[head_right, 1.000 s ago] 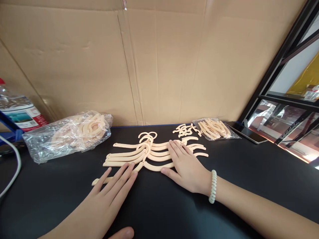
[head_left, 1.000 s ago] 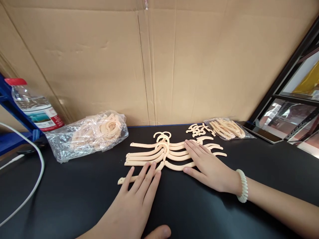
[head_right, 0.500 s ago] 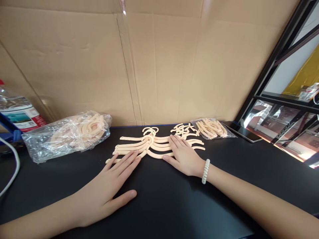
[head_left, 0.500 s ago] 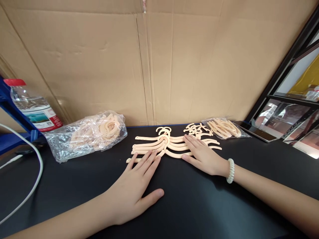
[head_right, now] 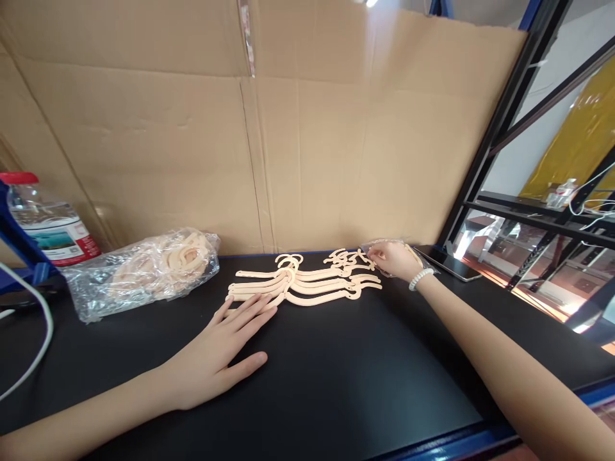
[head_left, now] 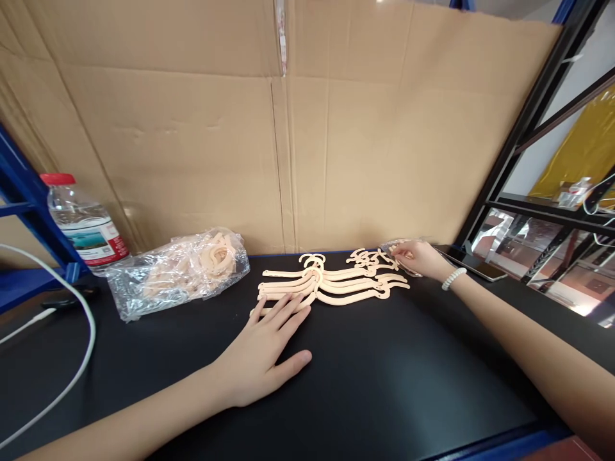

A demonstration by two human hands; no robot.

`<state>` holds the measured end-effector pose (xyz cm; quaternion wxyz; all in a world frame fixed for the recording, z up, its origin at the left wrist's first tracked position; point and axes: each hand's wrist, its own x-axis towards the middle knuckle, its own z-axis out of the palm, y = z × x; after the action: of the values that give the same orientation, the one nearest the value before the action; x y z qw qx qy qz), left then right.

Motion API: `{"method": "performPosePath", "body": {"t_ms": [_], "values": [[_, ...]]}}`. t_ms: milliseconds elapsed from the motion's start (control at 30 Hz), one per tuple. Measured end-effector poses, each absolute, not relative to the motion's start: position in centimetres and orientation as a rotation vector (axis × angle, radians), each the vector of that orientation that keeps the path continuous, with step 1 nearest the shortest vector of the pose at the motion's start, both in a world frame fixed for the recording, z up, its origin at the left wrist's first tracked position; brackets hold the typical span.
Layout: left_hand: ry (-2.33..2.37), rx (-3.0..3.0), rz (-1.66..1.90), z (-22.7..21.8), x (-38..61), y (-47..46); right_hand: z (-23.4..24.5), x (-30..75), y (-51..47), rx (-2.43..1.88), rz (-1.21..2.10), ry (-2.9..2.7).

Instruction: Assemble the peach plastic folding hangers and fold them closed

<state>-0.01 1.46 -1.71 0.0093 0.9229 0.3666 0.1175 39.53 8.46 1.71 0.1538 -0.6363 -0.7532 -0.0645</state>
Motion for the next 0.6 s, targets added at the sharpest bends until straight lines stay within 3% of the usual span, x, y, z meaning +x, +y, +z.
{"method": "performPosePath", "body": {"t_ms": [367,600], "values": [[1.032,2.843,0.300,-1.2,-1.0,2.0,2.3,37.5,13.6,-2.397,0.157,-2.041],[1.025,2.817,0.289,-1.2,-1.2,2.0,2.9,37.6,15.4,-2.313,0.278,-1.880]]}}
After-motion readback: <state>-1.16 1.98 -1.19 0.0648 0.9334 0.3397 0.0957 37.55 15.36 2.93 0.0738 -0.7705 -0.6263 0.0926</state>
